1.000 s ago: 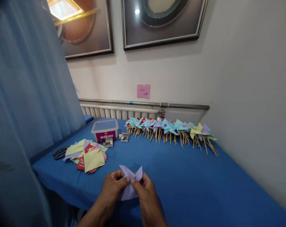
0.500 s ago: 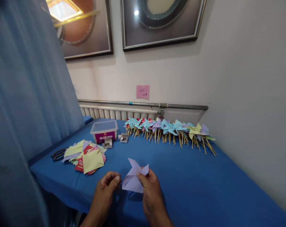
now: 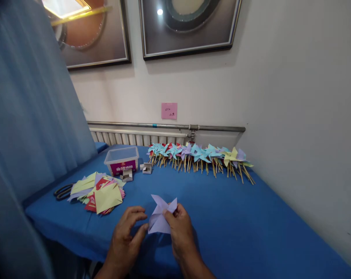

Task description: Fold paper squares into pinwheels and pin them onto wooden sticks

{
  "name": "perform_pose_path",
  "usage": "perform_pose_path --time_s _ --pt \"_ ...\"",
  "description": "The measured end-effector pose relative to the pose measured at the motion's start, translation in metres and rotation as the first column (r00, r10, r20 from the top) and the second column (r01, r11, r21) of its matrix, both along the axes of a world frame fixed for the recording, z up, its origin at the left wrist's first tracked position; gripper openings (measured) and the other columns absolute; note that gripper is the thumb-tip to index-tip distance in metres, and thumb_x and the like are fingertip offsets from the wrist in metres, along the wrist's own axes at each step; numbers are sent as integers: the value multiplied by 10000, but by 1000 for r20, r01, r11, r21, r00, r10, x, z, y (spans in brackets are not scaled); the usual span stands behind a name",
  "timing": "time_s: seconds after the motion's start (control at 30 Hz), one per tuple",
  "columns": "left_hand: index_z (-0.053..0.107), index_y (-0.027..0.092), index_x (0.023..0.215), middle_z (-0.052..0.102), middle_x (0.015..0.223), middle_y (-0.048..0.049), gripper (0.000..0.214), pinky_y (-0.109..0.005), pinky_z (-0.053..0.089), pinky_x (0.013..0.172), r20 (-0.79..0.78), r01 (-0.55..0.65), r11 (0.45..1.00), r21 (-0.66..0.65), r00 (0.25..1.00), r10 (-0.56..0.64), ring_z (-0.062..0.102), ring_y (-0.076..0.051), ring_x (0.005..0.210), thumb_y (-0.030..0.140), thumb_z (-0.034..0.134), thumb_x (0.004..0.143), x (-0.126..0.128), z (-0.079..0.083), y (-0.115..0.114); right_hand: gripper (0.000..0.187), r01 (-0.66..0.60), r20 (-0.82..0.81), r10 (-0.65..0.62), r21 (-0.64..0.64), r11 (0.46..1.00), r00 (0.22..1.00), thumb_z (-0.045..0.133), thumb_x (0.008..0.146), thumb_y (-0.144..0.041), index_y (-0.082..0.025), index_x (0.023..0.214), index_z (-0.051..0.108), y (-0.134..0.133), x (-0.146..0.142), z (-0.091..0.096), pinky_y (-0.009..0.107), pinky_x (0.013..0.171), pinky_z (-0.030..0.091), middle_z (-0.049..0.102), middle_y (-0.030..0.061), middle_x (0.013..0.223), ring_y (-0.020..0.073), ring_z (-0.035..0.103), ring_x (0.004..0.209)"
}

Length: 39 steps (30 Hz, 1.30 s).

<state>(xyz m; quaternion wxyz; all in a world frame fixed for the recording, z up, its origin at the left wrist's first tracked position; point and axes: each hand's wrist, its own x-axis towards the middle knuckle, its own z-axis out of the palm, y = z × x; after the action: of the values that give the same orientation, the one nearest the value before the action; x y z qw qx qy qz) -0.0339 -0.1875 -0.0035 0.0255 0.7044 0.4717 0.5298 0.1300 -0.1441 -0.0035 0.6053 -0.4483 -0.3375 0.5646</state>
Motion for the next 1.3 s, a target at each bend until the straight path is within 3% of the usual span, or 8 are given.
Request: perform_pose_path --time_s 0.2,0.37,0.53,0.7,0.87,1.1,1.2,1.3 --pt "685 224 1141 694 1226 -132 310 -421 624 910 -160 -9 1000 29 987 14 692 -263 1119 110 599 867 -4 -5 5 273 -23 -10 23 -24 999 1000 836 621 -311 -222 835 692 -2 -2 1 296 618 502 756 27 788 199 650 662" --pt "734 243 1105 611 1432 -137 336 -489 578 988 -363 190 975 110 921 -139 598 -287 1297 73 539 890 -11 8 8 273 -65 35 66 -23 998 997 841 597 -332 -224 794 687 -1 0 -2 298 618 500 727 0 718 199 641 648" --pt "777 266 1006 615 1454 -108 337 -542 519 1078 -300 237 971 -44 923 -239 551 -287 1366 43 561 875 -12 19 13 226 -117 102 113 28 993 988 828 610 -293 -224 774 689 -3 -1 2 295 644 497 737 6 713 209 658 678" --pt "801 283 1010 585 1505 -93 377 -574 503 1114 -147 237 960 -151 955 -259 526 -302 1408 22 613 812 -7 16 12 237 -118 114 110 74 990 987 847 632 -302 -224 797 695 -7 -6 6 300 679 515 759 22 755 225 687 728" --pt "801 316 1109 460 1632 -91 444 -662 439 1139 -299 208 971 -116 925 -234 398 -355 1522 31 588 844 -10 15 9 246 -132 67 128 56 990 990 850 629 -305 -222 799 693 -9 -6 4 295 645 514 746 13 734 211 671 683" --pt "798 335 1101 347 1707 -72 427 -649 414 1152 -494 281 950 -138 811 -312 308 -358 1575 42 596 865 -19 25 11 273 -174 20 174 -14 985 985 841 605 -262 -199 800 661 -12 -7 9 263 612 477 695 -21 692 167 623 641" --pt "809 320 1053 350 1707 -68 395 -649 399 1163 -509 309 938 -155 789 -344 310 -363 1574 44 630 834 -20 26 12 279 -207 34 207 -15 978 978 841 612 -283 -205 797 647 -12 -7 6 259 599 464 685 -27 702 165 619 646" --pt "819 316 1004 432 1664 -59 363 -634 417 1162 -441 298 932 -206 822 -361 352 -346 1558 54 616 858 -20 25 9 264 -208 82 207 12 978 975 830 628 -287 -210 796 641 -11 -7 1 259 612 463 682 -30 705 161 610 652"
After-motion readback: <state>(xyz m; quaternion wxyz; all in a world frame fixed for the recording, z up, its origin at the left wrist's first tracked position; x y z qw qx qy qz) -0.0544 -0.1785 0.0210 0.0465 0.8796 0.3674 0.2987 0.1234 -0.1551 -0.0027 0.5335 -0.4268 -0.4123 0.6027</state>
